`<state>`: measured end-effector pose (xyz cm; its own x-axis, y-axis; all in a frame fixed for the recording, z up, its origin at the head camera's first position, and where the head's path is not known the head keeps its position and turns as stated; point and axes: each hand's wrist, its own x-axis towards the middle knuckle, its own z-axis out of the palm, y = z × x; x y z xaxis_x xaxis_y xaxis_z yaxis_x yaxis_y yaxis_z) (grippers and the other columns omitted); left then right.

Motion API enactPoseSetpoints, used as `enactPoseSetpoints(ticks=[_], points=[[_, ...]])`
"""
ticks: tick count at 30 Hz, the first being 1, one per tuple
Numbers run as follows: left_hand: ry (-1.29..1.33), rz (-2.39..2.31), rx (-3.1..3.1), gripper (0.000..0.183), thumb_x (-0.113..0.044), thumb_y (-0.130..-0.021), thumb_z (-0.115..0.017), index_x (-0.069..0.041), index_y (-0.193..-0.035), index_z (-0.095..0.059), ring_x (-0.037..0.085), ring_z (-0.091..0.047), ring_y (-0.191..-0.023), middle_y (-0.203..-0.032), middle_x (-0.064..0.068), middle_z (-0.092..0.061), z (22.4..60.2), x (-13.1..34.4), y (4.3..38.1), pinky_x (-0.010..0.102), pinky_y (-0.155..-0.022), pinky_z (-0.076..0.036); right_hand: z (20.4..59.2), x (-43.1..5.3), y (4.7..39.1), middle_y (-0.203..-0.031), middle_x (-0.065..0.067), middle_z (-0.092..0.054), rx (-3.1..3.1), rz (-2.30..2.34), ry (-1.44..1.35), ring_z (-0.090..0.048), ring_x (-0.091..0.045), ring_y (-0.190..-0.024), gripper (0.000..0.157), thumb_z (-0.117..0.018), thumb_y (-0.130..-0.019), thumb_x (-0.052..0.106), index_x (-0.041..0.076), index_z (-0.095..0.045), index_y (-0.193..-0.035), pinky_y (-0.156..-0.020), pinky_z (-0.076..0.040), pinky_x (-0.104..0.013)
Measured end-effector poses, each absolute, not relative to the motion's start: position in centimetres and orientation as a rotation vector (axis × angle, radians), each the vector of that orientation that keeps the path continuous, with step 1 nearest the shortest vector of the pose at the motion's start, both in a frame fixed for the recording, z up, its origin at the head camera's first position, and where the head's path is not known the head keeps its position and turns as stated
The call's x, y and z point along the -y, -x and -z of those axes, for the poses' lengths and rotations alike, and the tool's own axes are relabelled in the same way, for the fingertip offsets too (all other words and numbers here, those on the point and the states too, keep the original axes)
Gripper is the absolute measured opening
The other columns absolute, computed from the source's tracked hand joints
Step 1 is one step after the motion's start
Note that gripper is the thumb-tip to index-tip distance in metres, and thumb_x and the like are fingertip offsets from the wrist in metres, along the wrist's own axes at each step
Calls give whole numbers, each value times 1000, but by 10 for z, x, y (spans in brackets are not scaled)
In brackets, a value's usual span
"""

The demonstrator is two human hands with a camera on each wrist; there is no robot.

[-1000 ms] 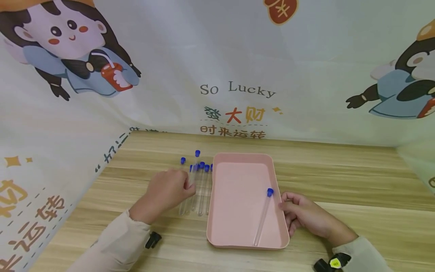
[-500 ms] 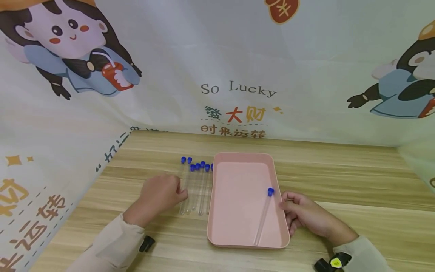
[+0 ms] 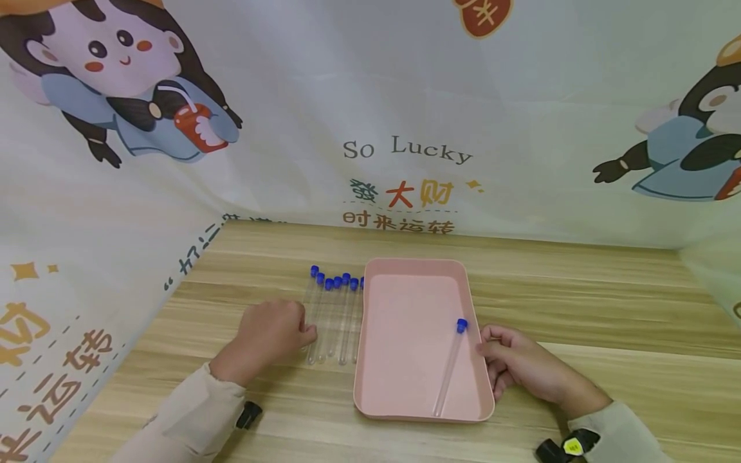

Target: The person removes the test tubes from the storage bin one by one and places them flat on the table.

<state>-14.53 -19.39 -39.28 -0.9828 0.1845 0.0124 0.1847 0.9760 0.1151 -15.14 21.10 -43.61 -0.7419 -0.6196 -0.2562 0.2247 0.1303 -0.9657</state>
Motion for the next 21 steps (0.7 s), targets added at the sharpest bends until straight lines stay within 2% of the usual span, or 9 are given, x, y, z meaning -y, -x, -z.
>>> enactPoseSetpoints(ticks=[16, 21], points=[[287, 140, 3121, 51, -29, -85, -62, -22, -47, -29, 12, -27, -50, -49, -10, -18, 391, 192, 141, 34, -42, -26, 435, -211, 151, -75, 0, -61, -1763, 1684, 371, -64, -12, -59, 10, -48, -103, 18, 10, -45, -97, -54, -56, -29], [281, 128, 3126, 53, -31, -88, -62, -22, -47, -30, 12, -28, -50, -50, -10, -21, 392, 192, 140, 34, -43, -27, 435, -211, 151, -75, 0, -61, -1765, 1683, 366, -64, -12, -59, 10, -48, -103, 18, 11, -45, -98, -54, -56, -29]])
